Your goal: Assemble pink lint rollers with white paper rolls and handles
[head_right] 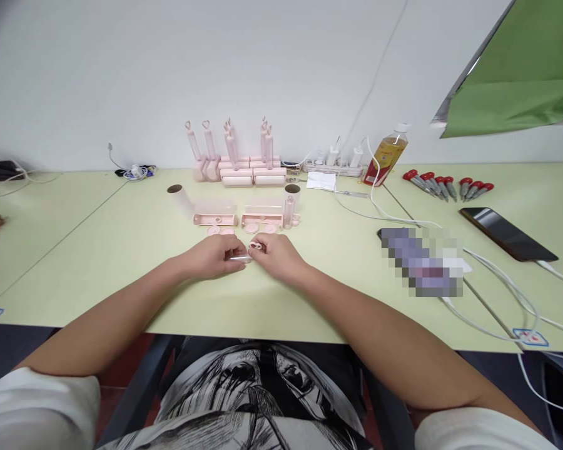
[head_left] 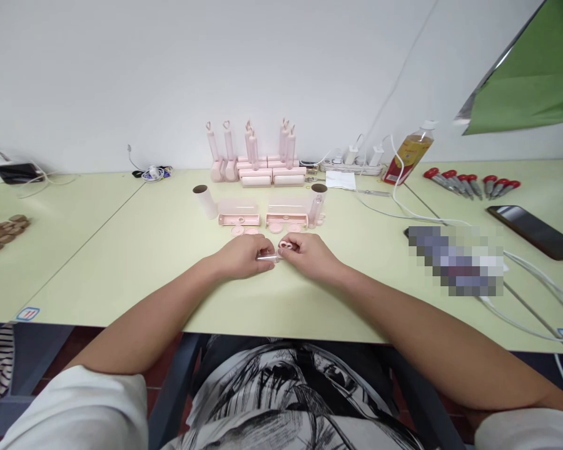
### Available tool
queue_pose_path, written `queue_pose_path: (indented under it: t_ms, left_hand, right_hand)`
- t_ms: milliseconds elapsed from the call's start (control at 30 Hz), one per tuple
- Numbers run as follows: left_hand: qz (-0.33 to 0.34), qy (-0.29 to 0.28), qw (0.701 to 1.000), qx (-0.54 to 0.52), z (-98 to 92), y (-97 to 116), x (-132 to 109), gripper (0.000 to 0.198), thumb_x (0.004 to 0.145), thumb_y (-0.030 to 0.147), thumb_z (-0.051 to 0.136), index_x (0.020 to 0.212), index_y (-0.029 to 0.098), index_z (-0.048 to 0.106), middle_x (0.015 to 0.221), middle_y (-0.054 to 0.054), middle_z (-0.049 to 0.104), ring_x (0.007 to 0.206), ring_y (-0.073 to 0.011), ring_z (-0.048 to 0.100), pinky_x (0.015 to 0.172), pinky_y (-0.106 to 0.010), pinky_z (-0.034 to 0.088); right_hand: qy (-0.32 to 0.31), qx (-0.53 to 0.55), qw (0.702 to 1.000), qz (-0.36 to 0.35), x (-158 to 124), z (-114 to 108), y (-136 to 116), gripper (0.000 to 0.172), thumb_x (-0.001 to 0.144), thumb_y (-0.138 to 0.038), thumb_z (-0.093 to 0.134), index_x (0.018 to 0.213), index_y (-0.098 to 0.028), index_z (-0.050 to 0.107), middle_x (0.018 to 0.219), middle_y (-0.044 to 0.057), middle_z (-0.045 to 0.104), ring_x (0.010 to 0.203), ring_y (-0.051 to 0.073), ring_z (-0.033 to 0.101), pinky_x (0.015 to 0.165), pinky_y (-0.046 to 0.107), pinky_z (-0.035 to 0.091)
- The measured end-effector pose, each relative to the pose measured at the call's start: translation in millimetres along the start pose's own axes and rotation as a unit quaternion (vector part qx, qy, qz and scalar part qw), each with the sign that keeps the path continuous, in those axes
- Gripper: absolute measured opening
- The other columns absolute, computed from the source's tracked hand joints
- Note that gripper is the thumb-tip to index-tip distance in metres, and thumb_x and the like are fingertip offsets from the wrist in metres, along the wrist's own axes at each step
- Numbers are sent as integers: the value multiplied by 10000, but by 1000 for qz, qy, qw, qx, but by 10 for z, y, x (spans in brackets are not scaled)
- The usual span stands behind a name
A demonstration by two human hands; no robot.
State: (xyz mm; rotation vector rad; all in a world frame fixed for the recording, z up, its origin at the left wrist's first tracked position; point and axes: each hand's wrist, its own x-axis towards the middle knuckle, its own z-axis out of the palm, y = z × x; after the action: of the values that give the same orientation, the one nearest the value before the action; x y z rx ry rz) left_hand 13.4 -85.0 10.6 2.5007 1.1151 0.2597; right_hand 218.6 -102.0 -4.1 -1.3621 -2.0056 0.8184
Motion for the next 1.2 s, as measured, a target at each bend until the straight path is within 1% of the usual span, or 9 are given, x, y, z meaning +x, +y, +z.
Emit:
queue_pose_path:
  t_ms: [133,233,333,500,767,967,1200]
  left_hand:
    - [-6,-2,1000,-5,11,-2,6,193,810,356,623,900,187,637,837,-17,671,711,-160,564,617,-271,355]
    - [-6,-6,1000,-2,10,-2,8,250,814,421,634,893,184,626,839,-20,666,716,-165,560,610,-274,351]
    - [12,-10,1000,3,1,3,7,303,845,475,594,911,182,631,874,-33,668,750,-176,570,622,-281,364]
    - [18,-19,1000,9,-16,12,8,277,890,427,522,941,186,649,922,-46,675,798,-184,588,659,-286,390]
    - [17,-8,1000,18,-12,6,3,277,880,432,539,929,182,648,926,-50,684,797,-188,591,652,-286,388]
    - [14,-16,999,29,-19,-2,0,290,887,438,537,970,189,660,925,-38,699,795,-185,597,653,-284,386]
    - [24,-24,999,20,-19,-11,-1,253,877,394,565,983,197,682,953,-31,703,824,-181,604,686,-280,405]
  right_hand:
    - [7,-5,1000,-2,-4,6,-10,159,816,-301,578,712,-183,600,652,-13,573,613,130,477,579,261,303]
    - [12,-5,1000,-1,-8,6,-19,152,801,-285,575,688,-184,579,630,-17,554,604,127,468,575,259,299]
    - [15,-2,1000,-4,-8,6,-21,161,790,-288,569,666,-187,550,620,-23,538,600,122,457,570,254,295]
    - [16,3,1000,-2,1,11,-14,154,773,-279,561,658,-192,509,613,-34,515,591,116,440,563,250,292]
    - [7,-5,1000,12,-1,-7,-28,112,762,-254,557,675,-194,518,625,-34,528,597,119,448,567,251,297]
    - [6,-5,1000,14,5,-9,-28,96,749,-246,556,675,-194,525,620,-33,528,596,119,448,564,251,296]
    - [1,15,1000,20,6,-11,-5,82,732,-245,556,672,-193,532,618,-37,515,595,116,435,556,246,297]
